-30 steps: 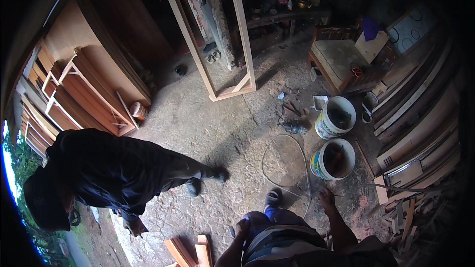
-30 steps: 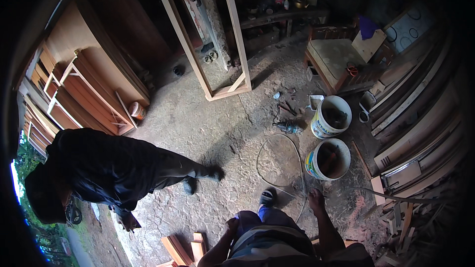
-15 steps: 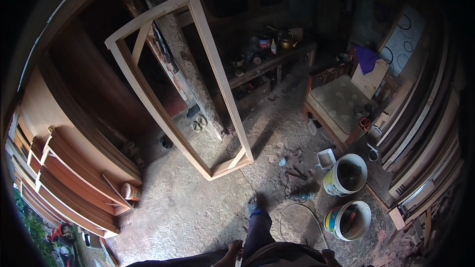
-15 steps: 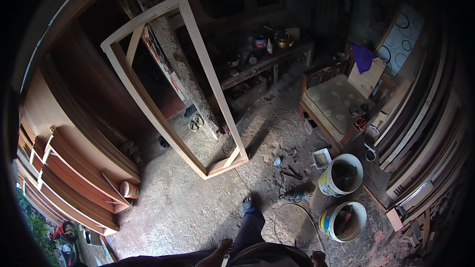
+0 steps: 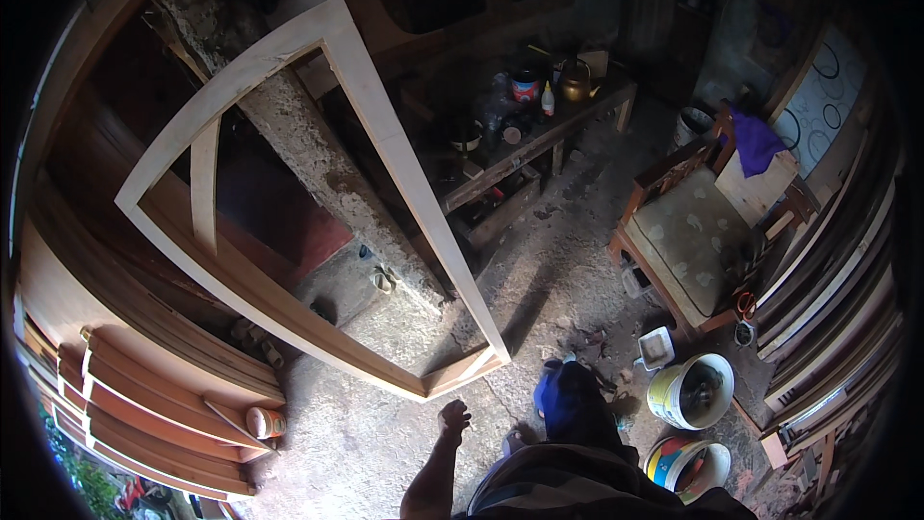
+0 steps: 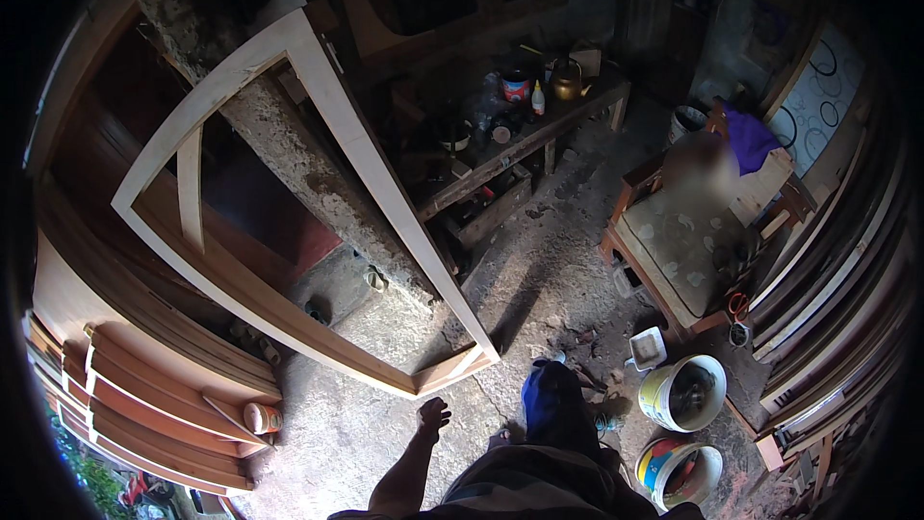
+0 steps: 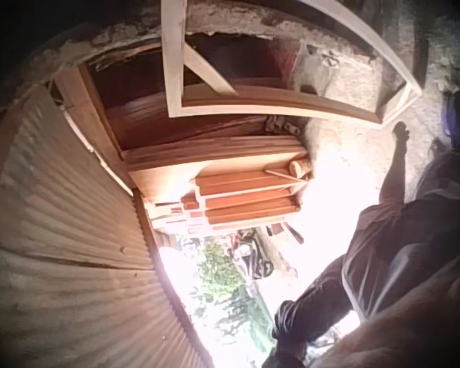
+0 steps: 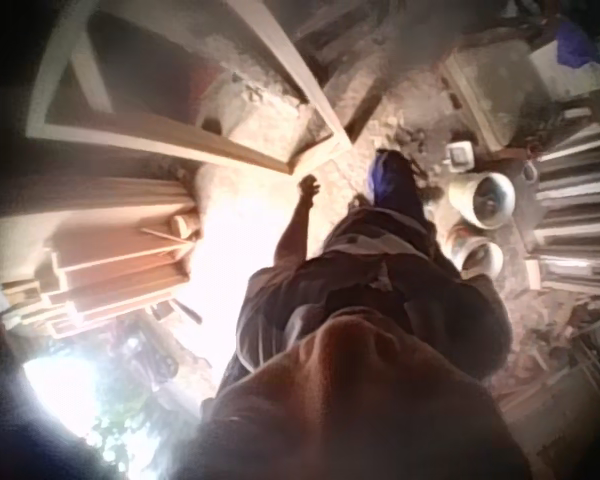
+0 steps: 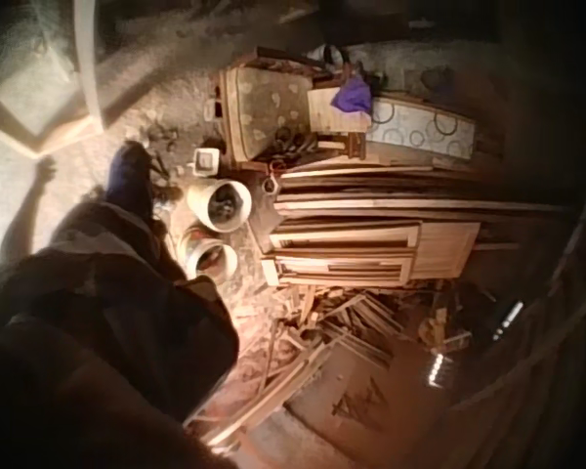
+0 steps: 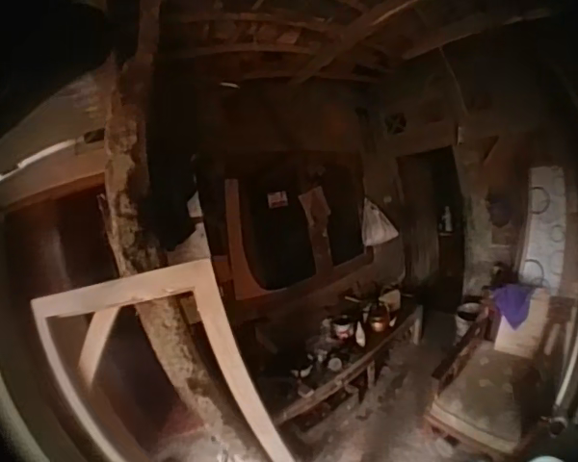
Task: The person picks up a piece of wood, marks it with a pencil, and then uses a circular saw to cut the wood into smaller pieces. The person handles the wood and saw with both hands, positioning the wood on a workbench before cutting.
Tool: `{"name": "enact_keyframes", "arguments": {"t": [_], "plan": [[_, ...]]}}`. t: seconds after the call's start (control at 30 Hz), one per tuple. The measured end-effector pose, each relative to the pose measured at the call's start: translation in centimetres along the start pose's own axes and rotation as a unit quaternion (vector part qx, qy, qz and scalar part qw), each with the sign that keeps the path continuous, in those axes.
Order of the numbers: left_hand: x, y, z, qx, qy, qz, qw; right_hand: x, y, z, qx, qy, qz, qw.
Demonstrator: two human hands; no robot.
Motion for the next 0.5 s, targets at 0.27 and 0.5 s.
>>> {"name": "enact_keyframes", "arguments": {"t": [0.27,0.5], "plan": [[-6.3,9.4,-0.2,0.236,0.003,-0.12,0.964,-4.5,31.1,3.3,-0.018,-0.143,0.061,0.988],[-21.9,16.6,-18.0,0.2,-0.073,-0.151,0.965,-11.7,62.5,31.9,0.287,-0.422,-0.031,0.859]]}}
Point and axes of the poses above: each hand's wrist, its own y-axis towards the middle knuckle, its own x-axis out of the back of the hand, z = x × y, the point moved 5 cm from there along y, towards the middle knuckle, and after that the axes turned 7 degrees about x, right-handed, at the moved point
